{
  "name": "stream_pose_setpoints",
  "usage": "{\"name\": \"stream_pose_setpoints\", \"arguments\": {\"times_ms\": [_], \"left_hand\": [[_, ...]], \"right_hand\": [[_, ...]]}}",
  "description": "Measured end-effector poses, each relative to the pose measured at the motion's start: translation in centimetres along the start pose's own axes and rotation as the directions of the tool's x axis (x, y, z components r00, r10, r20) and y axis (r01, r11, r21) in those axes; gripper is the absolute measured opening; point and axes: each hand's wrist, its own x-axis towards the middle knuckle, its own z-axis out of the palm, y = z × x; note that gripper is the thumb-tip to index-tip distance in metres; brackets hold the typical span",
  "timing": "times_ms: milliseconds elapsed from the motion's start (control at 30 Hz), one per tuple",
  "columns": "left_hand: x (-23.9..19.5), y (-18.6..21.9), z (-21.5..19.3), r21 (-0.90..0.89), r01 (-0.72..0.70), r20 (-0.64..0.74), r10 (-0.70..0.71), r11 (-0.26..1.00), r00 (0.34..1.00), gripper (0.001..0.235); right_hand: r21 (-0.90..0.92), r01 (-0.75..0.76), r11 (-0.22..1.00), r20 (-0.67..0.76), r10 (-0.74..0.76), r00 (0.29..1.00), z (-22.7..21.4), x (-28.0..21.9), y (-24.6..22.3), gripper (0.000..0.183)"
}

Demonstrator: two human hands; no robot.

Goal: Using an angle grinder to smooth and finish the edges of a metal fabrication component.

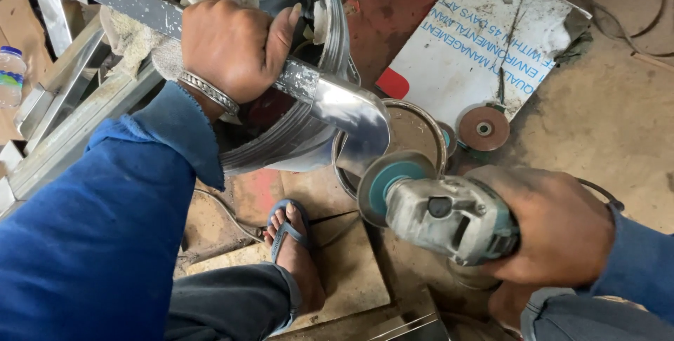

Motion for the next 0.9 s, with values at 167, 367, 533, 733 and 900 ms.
{"name": "stream_pose_setpoints", "arguments": {"times_ms": [167,367,533,733,900], "left_hand": [[0.0,0.0,-0.1,0.003,0.006,-0.023,-0.006,1.000,1.000,0.075],[0.0,0.2,0.0,-0.035,0.000,-0.029,-0.001,0.999,1.000,0.074],[0.0,0.3,-0.3,-0.053,-0.026,-0.098,0.021,0.998,0.995,0.069],[0.0,0.4,-0.6,-0.090,-0.030,-0.102,0.020,0.996,0.995,0.069],[0.1,0.5,-0.6,-0.091,-0.029,-0.110,0.019,0.995,0.994,0.070]], "right_hand": [[0.015,-0.069,0.998,-0.036,0.069,0.997,-0.2,-0.2,0.4,0.095],[0.022,-0.067,0.998,0.060,0.065,0.996,0.0,-0.4,1.2,0.104],[-0.003,-0.187,0.982,0.066,0.187,0.980,-1.8,0.0,1.5,0.092],[0.052,-0.190,0.980,0.117,0.183,0.976,-4.1,1.6,0.7,0.101],[0.092,-0.177,0.980,0.135,0.164,0.977,-4.2,1.8,0.8,0.087]]}}
